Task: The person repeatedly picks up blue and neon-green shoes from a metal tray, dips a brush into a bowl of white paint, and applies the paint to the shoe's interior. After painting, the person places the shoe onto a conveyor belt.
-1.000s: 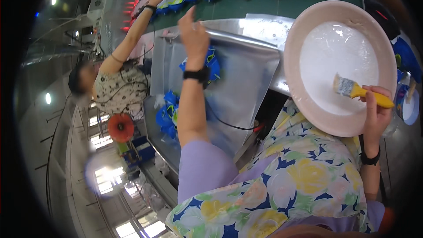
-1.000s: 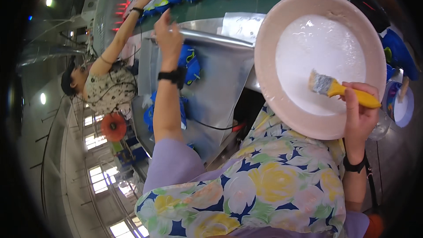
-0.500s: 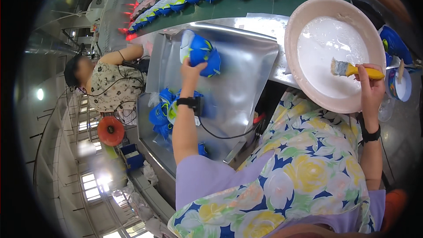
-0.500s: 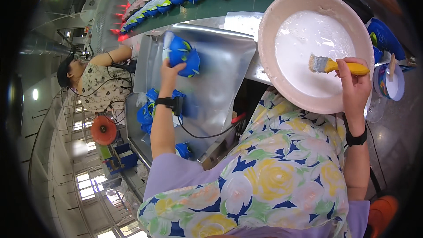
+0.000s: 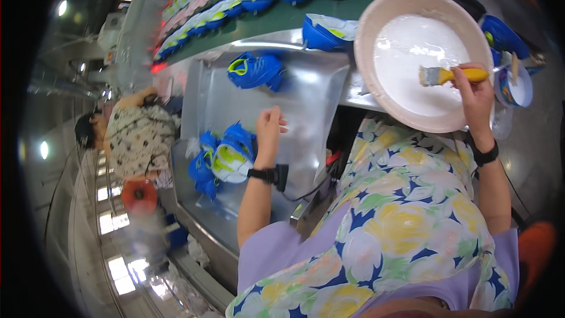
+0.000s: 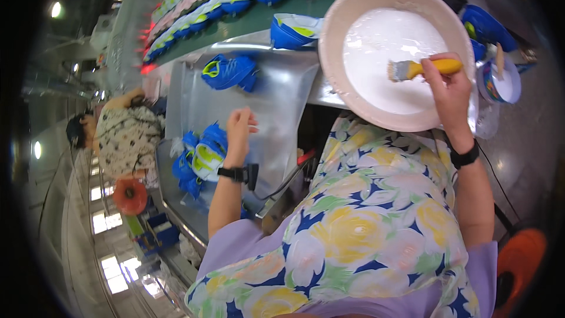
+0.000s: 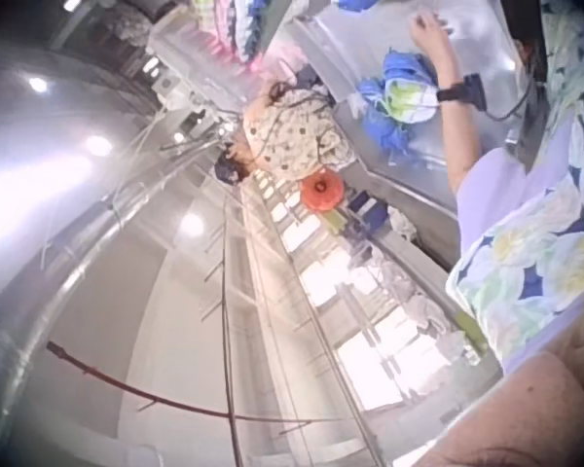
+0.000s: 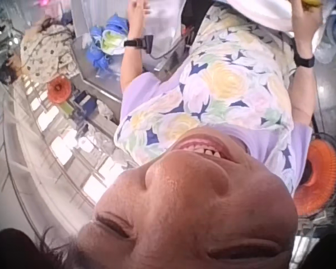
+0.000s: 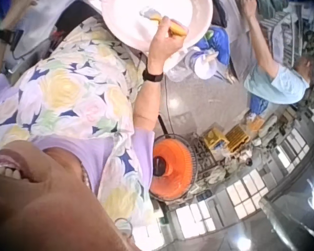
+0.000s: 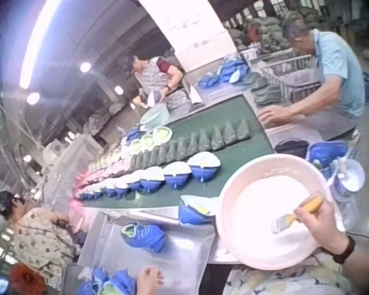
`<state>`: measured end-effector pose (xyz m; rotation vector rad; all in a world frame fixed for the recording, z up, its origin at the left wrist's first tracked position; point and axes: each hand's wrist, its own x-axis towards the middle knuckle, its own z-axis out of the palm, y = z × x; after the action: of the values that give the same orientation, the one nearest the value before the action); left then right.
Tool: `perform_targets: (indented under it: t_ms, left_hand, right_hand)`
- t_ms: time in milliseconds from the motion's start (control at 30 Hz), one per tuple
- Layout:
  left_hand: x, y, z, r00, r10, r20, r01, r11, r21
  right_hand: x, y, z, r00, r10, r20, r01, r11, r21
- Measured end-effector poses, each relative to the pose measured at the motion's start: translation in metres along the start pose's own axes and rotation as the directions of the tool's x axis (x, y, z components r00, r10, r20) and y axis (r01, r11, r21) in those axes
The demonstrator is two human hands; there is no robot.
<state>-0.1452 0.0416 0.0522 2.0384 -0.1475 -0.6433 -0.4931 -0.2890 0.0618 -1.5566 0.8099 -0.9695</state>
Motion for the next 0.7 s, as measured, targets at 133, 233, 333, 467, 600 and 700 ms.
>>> perform_targets:
  t_ms: [133,233,333,467,600,700]
  left_hand:
    - [0.016,0.088,0.061,0.698,0.715,0.036,-0.698,0.669,0.256]
    - [0.075,0.117,0.133,0.658,0.751,0.062,-0.720,0.602,0.346]
    - [0.119,0.129,0.184,0.895,0.430,0.120,-0.369,0.563,0.739]
    - [0.157,0.126,0.171,0.859,0.491,0.146,-0.443,0.569,0.693]
    - [0.137,0.136,0.152,0.840,0.532,0.106,-0.533,0.774,0.342]
    - [0.096,0.143,0.126,0.877,0.267,0.399,0.031,0.797,-0.603]
  right_hand:
    - [0.000,-0.006,-0.001,0.999,0.040,-0.009,-0.040,0.999,0.022]
    - [0.004,-0.002,0.002,1.000,0.006,-0.010,-0.006,0.999,0.031]
    - [0.002,-0.002,0.001,0.999,0.014,-0.031,-0.015,1.000,-0.017]
    - [0.000,-0.010,0.002,1.000,0.023,-0.016,-0.023,1.000,-0.016]
    - [0.003,-0.011,-0.002,1.000,0.010,0.003,-0.010,0.999,-0.030]
    - [0.000,-0.008,-0.003,1.000,0.022,0.013,-0.022,1.000,-0.016]
